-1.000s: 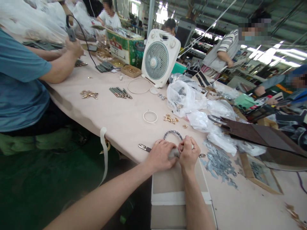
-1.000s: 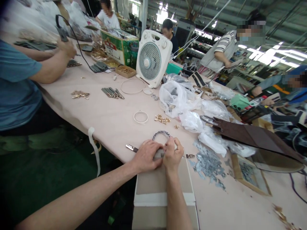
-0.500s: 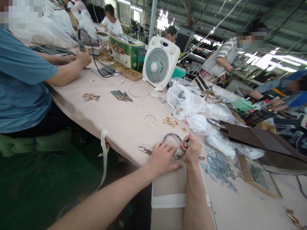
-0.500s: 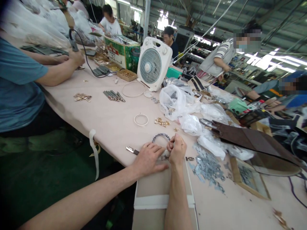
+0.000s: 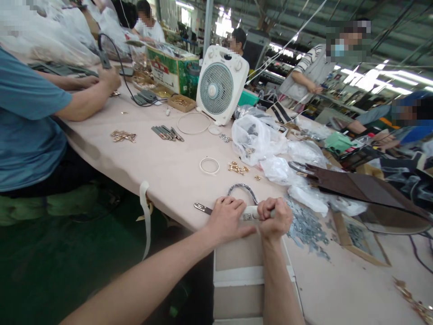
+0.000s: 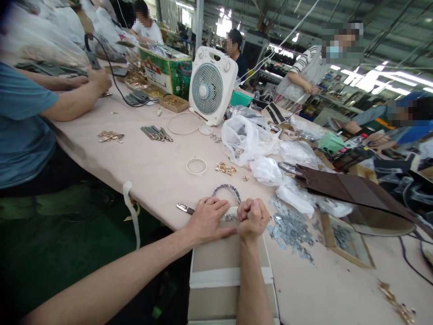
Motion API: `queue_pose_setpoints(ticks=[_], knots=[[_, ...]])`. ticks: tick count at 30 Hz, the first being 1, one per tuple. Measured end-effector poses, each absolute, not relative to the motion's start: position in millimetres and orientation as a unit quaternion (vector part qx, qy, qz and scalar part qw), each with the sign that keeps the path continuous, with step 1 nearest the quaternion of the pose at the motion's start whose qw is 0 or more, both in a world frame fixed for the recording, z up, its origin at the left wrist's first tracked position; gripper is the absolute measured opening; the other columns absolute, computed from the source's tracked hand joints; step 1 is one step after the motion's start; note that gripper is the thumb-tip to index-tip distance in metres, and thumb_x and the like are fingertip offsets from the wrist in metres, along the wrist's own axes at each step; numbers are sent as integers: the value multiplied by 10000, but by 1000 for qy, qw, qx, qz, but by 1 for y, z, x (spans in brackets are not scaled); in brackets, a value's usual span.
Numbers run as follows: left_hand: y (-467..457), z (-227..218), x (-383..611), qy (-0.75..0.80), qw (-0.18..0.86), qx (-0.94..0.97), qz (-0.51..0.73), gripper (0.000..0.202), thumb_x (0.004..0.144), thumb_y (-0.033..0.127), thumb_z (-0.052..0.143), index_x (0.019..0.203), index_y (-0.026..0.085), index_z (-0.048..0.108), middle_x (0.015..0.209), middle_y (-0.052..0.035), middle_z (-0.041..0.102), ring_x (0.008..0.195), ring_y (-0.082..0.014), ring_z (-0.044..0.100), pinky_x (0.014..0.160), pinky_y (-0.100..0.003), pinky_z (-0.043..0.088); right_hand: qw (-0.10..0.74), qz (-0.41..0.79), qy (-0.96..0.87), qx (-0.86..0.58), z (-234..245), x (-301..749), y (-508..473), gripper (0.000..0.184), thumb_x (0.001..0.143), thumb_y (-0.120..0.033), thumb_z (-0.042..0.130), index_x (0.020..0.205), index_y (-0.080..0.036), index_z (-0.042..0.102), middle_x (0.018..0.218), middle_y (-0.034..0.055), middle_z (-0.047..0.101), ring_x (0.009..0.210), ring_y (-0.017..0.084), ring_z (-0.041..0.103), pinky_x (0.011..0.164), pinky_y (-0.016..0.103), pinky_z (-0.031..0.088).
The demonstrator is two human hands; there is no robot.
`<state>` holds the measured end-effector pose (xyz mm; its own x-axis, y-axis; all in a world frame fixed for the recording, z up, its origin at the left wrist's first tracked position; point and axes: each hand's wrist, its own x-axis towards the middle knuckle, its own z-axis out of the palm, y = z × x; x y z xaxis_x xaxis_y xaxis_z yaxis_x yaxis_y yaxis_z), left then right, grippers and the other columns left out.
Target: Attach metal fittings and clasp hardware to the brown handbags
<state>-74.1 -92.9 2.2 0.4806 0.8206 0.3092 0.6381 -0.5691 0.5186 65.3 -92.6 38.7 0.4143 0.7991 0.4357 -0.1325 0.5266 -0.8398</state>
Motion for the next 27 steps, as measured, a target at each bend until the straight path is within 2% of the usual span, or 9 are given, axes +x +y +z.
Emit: queue_pose_setpoints(ticks=[4,9,15,19,27], knots=[[-93,2,-75,432,168,846,264,650,810,701,717,1256,241,604,1297,-65,699,1209,-314,574,1061,-506,385,775,301,-449,-326,49,66,-92,326,956,-326,549,656,-205,506,479,-95,333,361,62,266,375,186,246],[-93,5,-75,435,175,843,265,572,837,686,693,1200,248,631,1248,-62,717,1190,-305,585,1041,-496,399,695,356,-469,-412,38,61,-93,372,956,-343,606,633,-209,480,482,-84,375,371,68,309,363,190,243],[-94,4,-76,438,172,841,269,625,795,673,744,1238,251,619,1287,-63,703,1206,-313,576,1063,-502,392,750,315,-480,-329,44,61,-96,350,955,-340,584,644,-206,496,476,-90,354,370,65,295,385,192,260],[-94,4,-76,432,169,843,271,545,836,634,712,1205,241,627,1247,-55,712,1189,-299,581,1055,-493,401,690,375,-475,-396,33,61,-93,377,959,-334,600,628,-205,475,487,-79,384,377,69,322,371,188,246],[-94,3,-77,435,172,845,262,710,767,705,742,1282,235,605,1328,-74,685,1228,-322,562,1081,-506,383,772,322,-450,-314,31,63,-109,320,957,-294,540,653,-195,525,484,-69,390,375,77,336,397,201,307]])
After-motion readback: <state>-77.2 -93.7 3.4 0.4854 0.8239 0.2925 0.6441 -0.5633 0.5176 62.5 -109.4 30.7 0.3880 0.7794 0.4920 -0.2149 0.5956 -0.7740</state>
